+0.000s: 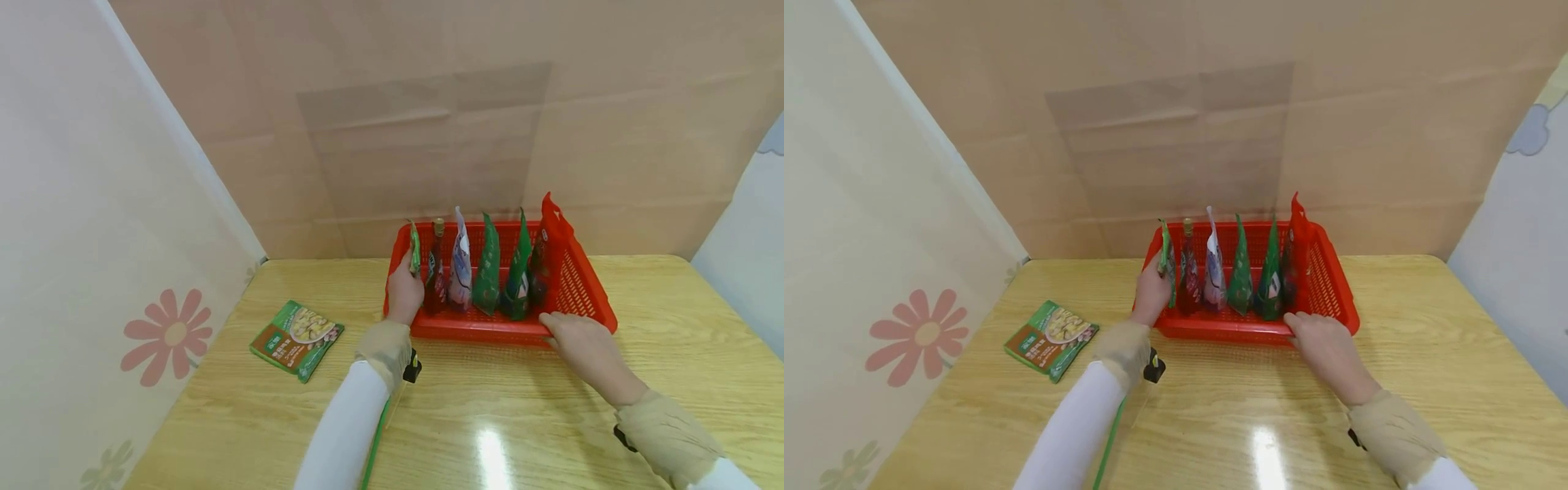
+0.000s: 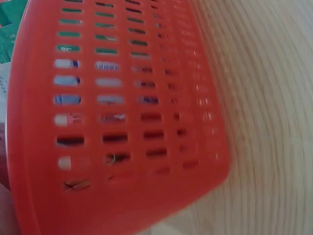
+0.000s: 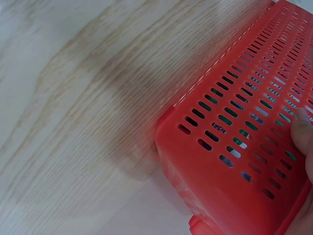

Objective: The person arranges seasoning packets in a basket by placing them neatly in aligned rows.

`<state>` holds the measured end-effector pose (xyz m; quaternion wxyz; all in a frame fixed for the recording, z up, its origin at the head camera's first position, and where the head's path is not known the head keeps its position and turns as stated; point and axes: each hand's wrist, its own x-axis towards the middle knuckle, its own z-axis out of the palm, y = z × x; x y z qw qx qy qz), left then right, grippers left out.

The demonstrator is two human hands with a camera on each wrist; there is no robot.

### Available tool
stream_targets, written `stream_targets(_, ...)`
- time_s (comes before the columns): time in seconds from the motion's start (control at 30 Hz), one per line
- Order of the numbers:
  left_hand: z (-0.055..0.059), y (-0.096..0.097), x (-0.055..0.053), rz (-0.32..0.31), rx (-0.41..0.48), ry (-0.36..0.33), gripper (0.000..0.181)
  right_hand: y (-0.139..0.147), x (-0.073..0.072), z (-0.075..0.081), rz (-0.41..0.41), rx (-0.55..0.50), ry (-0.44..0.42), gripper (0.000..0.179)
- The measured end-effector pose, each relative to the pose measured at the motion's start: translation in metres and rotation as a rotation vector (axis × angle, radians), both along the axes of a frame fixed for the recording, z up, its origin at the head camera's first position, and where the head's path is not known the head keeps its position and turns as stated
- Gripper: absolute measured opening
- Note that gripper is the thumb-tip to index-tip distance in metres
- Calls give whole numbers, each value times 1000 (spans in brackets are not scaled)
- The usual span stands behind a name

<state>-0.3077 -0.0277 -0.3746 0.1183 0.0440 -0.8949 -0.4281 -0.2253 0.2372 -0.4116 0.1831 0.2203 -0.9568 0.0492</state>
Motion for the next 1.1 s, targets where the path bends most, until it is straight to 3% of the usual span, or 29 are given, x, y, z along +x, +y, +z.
stream_targets(0.27,-5,4,-8,-11,66,-56,48,0,1,0,-5,-5,28,32)
stream_targets(0.5,-1,1,-7,-10,130,-187,32,1,0,0,14,-2,44,31)
stream_targets(0.63,-12,0,-15,-36,206,-198,36,2,-1,0,10,0,31,30)
stream_targets(0.73,-55,-5,-46,-88,253,-163,36,2,-1,-1,4,3,19,30)
stream_targets(0.87,-115,-13,-94,-118,331,-196,30,3,-1,-2,4,-3,25,30)
stream_targets(0.93,-123,-14,-102,-117,367,-248,29,2,-1,-2,11,-8,38,30)
stream_targets(1.03,-139,-14,-111,-97,372,-251,33,2,0,-2,16,-12,47,29)
stream_targets(1.1,-142,-15,-112,-105,380,-274,37,1,0,-2,15,-12,43,29)
